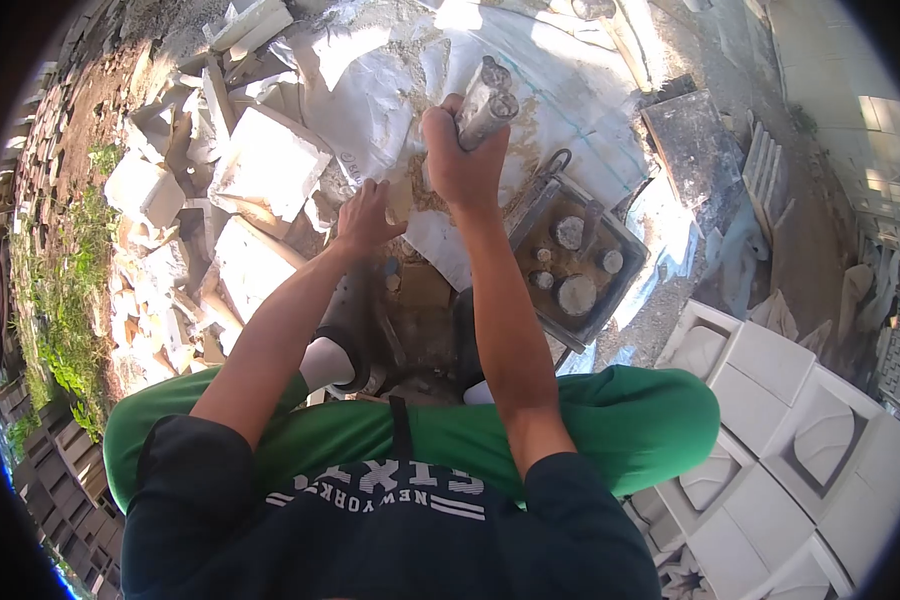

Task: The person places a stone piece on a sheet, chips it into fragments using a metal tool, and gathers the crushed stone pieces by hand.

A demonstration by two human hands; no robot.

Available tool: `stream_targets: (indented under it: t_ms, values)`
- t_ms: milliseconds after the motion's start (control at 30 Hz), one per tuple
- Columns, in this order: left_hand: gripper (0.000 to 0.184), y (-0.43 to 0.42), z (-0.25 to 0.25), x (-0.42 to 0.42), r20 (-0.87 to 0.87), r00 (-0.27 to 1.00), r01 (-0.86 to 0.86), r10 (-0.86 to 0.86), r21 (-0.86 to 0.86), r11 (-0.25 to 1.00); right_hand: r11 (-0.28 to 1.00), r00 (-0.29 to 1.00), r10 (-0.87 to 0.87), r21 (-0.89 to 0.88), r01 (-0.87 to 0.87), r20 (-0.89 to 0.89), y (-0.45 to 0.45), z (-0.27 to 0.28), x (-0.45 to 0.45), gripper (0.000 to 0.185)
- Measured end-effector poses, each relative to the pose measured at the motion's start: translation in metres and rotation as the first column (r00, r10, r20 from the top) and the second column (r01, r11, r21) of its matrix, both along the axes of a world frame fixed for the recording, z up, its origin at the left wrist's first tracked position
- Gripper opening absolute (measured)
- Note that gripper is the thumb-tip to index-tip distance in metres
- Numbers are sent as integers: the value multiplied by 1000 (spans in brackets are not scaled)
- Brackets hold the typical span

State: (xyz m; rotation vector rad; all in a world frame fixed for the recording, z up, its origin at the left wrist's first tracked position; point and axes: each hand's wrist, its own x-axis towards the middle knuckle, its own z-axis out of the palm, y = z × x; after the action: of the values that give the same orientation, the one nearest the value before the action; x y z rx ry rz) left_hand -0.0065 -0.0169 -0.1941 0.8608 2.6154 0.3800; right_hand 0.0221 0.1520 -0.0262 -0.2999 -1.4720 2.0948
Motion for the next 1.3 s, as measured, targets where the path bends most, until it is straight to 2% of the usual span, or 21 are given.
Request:
stream_targets:
  t_ms: [67,167,267,467,533,600,667,733,767,833,900,967,1033,1133,1200,1300]
  values:
    - [77,-5,-2,-1,-64,998,20,-17,59,998,998,998,-67,-13,67,12,-1,-6,-1,23]
    - [77,-7,-1,-3,-67,998,22,-18,53,998,996,995,-71,63,67,69,-5,-71,-7,24]
    - [78,-9,-1,-3,-99,995,30,-21,89,996,987,995,-38,158,23,96,0,-76,-7,30]
    - [76,-13,-5,2,-61,997,-35,37,34,999,998,1000,-26,-51,27,14,-3,4,5,26]
    - [75,-13,-10,1,-104,993,-43,53,92,995,998,1000,-22,-65,22,9,-5,7,2,26]
    - [75,-12,-10,0,-81,995,-52,58,75,996,996,999,-14,-90,17,30,-9,-19,-4,26]
    - [75,-14,-4,2,-92,994,-53,57,48,997,996,997,-80,36,81,-16,-13,-89,-13,28]
    - [75,-15,-10,0,-104,993,-54,60,56,997,1000,999,-12,-26,13,33,-2,-82,-8,27]
    - [75,-16,-13,2,-106,992,-60,65,56,997,1000,999,-9,-23,10,34,2,-79,-4,27]
    - [75,-15,-11,1,-62,996,-67,68,12,998,986,998,-54,-157,56,16,5,-54,-3,27]
    - [75,-14,-10,3,7,995,-100,100,-40,994,989,999,-42,-139,43,10,11,-16,-2,26]
    - [76,-13,-6,4,23,991,-135,135,7,991,991,999,-34,-130,36,17,9,5,6,26]
    - [75,-13,-10,6,-3,988,-156,156,32,987,986,999,-11,-165,3,-48,12,17,6,26]
    - [73,-11,-11,7,-27,984,-173,175,52,983,991,1000,-31,-128,31,-2,3,-18,-3,26]
    - [72,-13,-11,10,-15,983,-181,181,48,982,996,1000,-28,-82,29,11,-8,-83,-12,28]
    - [68,-12,-12,9,-4,984,-176,176,55,983,994,1000,10,-111,-7,26,-5,-68,-8,29]
